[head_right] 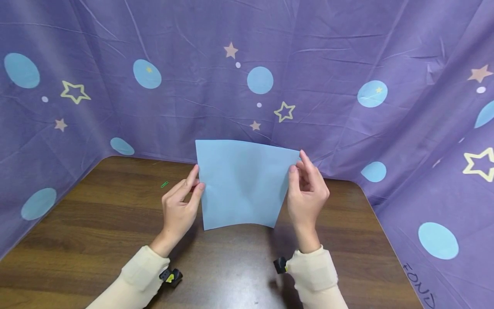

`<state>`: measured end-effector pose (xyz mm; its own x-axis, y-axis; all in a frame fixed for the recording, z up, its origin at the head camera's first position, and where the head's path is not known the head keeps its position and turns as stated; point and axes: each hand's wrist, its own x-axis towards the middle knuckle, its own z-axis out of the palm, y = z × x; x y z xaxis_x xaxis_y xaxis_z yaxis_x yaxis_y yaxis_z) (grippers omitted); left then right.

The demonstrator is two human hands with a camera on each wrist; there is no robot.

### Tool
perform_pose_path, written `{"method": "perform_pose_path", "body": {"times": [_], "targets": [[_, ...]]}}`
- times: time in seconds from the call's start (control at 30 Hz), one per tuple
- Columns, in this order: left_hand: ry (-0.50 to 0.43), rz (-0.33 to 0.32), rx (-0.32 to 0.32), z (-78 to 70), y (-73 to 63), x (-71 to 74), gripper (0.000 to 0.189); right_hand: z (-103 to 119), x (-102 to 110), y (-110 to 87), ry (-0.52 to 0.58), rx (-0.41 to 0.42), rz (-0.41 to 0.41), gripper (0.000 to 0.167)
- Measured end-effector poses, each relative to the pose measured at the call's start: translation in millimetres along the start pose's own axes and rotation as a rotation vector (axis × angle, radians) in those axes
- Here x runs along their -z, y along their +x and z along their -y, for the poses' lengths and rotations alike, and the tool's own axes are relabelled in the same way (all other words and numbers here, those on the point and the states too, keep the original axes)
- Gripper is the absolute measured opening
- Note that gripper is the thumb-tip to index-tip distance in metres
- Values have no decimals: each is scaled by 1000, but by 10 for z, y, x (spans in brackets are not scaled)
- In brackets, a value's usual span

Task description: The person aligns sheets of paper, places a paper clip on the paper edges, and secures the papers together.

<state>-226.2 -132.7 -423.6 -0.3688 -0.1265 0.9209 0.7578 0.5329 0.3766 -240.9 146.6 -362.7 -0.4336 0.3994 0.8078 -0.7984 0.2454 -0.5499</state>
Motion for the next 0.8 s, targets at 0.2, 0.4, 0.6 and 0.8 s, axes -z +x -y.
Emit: {"method": "perform_pose_path", "body": {"times": [0.2, 0.4, 0.6, 0.8], "targets": [[3, 0, -1, -5, 1, 2, 59, -1, -15, -21, -21, 25, -16, 37], [0, 2, -6, -4, 6, 0, 60, -29, 0, -64, -72, 26, -3, 38], [5, 5, -4, -5, 9, 0, 59, -65, 23, -100, -94, 55, 15, 39], [1, 5, -3, -14, 15, 11, 53, -101, 43, -131, -114, 100, 38, 43]]}}
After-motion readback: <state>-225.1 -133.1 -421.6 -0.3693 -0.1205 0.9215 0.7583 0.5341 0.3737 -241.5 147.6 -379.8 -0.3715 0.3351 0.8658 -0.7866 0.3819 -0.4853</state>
